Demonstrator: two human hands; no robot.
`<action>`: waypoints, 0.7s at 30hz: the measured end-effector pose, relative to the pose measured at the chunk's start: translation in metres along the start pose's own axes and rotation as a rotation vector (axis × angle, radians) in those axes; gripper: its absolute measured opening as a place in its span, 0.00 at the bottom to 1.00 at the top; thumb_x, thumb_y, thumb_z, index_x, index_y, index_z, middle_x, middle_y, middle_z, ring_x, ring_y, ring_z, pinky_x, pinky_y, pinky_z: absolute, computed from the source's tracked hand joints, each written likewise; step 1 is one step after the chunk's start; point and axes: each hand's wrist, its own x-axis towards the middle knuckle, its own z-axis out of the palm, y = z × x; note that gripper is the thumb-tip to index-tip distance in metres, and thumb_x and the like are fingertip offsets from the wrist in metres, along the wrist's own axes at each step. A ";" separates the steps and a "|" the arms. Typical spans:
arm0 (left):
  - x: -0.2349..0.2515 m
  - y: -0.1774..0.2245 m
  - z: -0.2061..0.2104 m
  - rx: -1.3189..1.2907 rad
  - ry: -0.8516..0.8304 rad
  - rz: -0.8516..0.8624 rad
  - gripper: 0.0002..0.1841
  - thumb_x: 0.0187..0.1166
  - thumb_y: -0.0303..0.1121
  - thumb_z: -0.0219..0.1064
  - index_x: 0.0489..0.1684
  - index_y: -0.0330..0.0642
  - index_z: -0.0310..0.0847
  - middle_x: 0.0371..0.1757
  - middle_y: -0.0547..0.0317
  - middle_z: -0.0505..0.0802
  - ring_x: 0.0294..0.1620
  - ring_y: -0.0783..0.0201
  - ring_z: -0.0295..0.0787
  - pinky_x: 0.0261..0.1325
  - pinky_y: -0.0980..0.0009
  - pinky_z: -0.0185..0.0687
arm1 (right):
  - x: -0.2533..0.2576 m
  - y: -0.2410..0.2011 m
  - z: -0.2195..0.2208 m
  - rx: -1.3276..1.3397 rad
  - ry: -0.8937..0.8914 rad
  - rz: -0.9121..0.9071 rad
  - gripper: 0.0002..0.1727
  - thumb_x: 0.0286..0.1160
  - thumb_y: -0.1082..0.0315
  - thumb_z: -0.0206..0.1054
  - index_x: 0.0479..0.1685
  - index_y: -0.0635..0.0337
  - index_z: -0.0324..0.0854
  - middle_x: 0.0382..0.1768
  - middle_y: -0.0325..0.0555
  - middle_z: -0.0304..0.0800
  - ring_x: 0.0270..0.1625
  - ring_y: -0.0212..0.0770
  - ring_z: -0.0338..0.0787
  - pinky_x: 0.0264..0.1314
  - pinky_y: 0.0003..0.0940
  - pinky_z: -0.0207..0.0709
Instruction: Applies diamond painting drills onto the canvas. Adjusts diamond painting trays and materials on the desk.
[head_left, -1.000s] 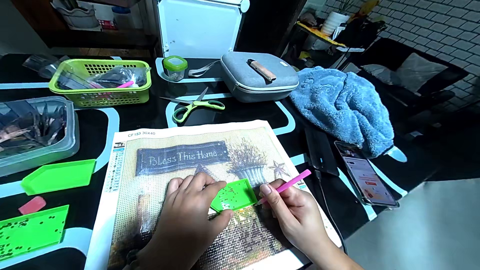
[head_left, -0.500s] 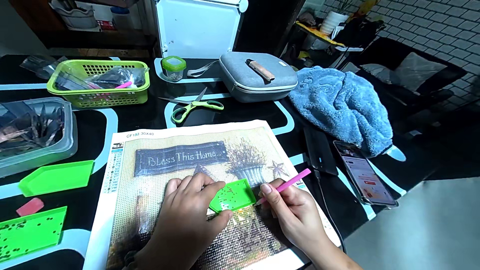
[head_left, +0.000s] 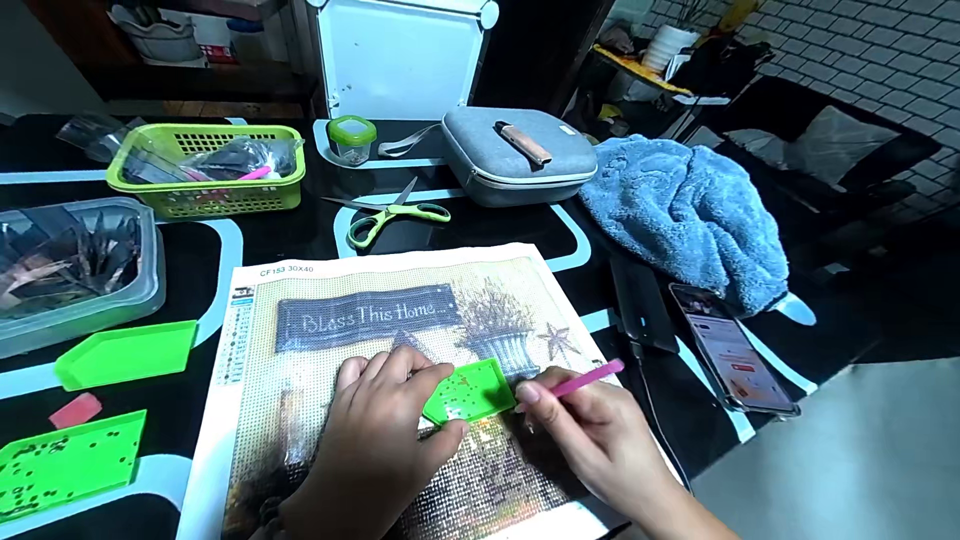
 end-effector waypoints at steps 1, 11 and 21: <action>0.000 0.000 0.000 -0.004 -0.001 0.001 0.22 0.63 0.59 0.67 0.50 0.62 0.96 0.42 0.72 0.92 0.40 0.69 0.86 0.49 0.60 0.72 | 0.005 -0.003 -0.001 0.074 0.023 0.036 0.17 0.91 0.58 0.58 0.37 0.57 0.87 0.27 0.33 0.88 0.29 0.19 0.84 0.33 0.14 0.78; 0.000 0.000 0.002 -0.015 0.025 0.007 0.22 0.63 0.58 0.67 0.49 0.61 0.96 0.41 0.72 0.92 0.40 0.70 0.86 0.48 0.60 0.72 | 0.033 0.000 0.027 -0.006 0.019 0.071 0.16 0.88 0.57 0.61 0.33 0.52 0.88 0.26 0.28 0.89 0.30 0.21 0.88 0.33 0.17 0.82; 0.001 0.002 0.001 -0.013 0.025 -0.005 0.22 0.62 0.58 0.67 0.48 0.62 0.96 0.41 0.72 0.92 0.40 0.71 0.86 0.49 0.60 0.72 | 0.032 0.002 0.029 0.003 0.014 0.062 0.16 0.87 0.56 0.62 0.33 0.52 0.88 0.25 0.28 0.88 0.29 0.21 0.87 0.32 0.16 0.82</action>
